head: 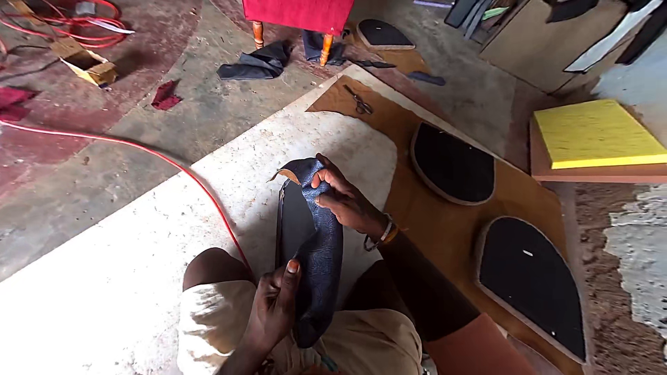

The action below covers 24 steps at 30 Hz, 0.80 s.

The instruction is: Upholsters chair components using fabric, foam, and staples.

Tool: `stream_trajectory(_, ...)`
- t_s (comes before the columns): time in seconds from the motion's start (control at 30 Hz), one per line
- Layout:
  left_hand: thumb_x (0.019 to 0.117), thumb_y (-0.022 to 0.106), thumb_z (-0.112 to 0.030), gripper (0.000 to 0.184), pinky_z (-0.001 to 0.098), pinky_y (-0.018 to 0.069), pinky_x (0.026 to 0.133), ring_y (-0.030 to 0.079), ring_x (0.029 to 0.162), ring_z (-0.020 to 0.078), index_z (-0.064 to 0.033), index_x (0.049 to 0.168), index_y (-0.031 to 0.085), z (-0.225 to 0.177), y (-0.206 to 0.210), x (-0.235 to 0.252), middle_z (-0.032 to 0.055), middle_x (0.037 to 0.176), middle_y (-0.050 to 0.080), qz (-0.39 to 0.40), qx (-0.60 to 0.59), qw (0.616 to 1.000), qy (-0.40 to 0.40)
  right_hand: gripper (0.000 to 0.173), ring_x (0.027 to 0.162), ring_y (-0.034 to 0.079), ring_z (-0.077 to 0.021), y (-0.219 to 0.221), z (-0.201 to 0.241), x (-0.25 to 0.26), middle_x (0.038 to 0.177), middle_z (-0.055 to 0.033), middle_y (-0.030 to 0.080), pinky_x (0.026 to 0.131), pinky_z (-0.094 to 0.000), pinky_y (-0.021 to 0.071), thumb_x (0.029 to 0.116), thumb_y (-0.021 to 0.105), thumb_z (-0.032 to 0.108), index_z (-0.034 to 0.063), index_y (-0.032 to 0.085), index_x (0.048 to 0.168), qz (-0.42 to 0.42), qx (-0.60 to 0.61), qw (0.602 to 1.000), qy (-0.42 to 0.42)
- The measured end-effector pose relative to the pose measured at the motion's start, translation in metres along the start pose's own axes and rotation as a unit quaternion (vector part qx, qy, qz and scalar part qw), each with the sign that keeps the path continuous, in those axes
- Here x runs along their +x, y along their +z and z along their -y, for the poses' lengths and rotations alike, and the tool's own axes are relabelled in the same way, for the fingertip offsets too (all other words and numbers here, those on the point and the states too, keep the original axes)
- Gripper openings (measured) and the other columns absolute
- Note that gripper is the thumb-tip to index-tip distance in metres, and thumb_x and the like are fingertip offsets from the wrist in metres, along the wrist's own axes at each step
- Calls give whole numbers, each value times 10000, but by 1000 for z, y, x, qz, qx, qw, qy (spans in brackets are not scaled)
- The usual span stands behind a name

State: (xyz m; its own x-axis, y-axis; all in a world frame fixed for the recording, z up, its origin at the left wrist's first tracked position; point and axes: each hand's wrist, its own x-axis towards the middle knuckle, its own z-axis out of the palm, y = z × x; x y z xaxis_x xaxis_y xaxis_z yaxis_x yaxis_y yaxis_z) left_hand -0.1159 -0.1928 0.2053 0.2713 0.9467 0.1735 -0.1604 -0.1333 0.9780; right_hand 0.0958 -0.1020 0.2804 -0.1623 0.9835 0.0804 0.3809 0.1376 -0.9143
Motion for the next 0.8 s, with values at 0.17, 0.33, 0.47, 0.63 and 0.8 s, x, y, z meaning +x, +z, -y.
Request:
stream_trajectory(0.17,1088,423,-441,530,338,454,719,557,665,86,-186,641,551,36,8,11,-59,616,539,-1,181,983,46,147,1559,238,-224,0,-7,-2,1652,-130,320,1203,-434,343,929,531,98,99,629,1039,-23,9,1000,-9)
stream_trajectory(0.33,1033,492,-516,533,543,371,1146,485,1392,333,-146,785,785,53,52,14,121,1380,641,12,246,967,55,347,1363,484,-220,-18,-28,-51,1656,-31,318,943,-467,516,977,574,191,208,575,1323,-101,32,991,77)
stream_trajectory(0.47,1048,490,-487,499,467,500,1088,500,1409,234,-100,932,783,58,95,10,88,1569,469,160,251,952,-71,429,1056,627,-226,-42,-55,-99,1315,-92,601,802,-455,546,982,579,138,212,511,1399,-204,140,948,201)
stream_trajectory(0.63,1045,408,-587,585,530,269,1250,363,1515,236,-141,1041,787,84,140,-24,2,1649,382,307,368,868,-130,421,981,685,-275,-53,-127,-197,1230,-139,656,792,-483,589,1021,582,123,203,518,1429,-314,265,871,268)
stream_trajectory(0.8,1057,355,-592,594,520,182,1282,314,1541,182,-176,1070,779,113,155,-35,-74,1660,359,347,440,819,-122,343,986,742,-317,-59,-163,-301,1212,-162,711,773,-464,629,1109,426,170,126,462,1448,-452,237,793,333)
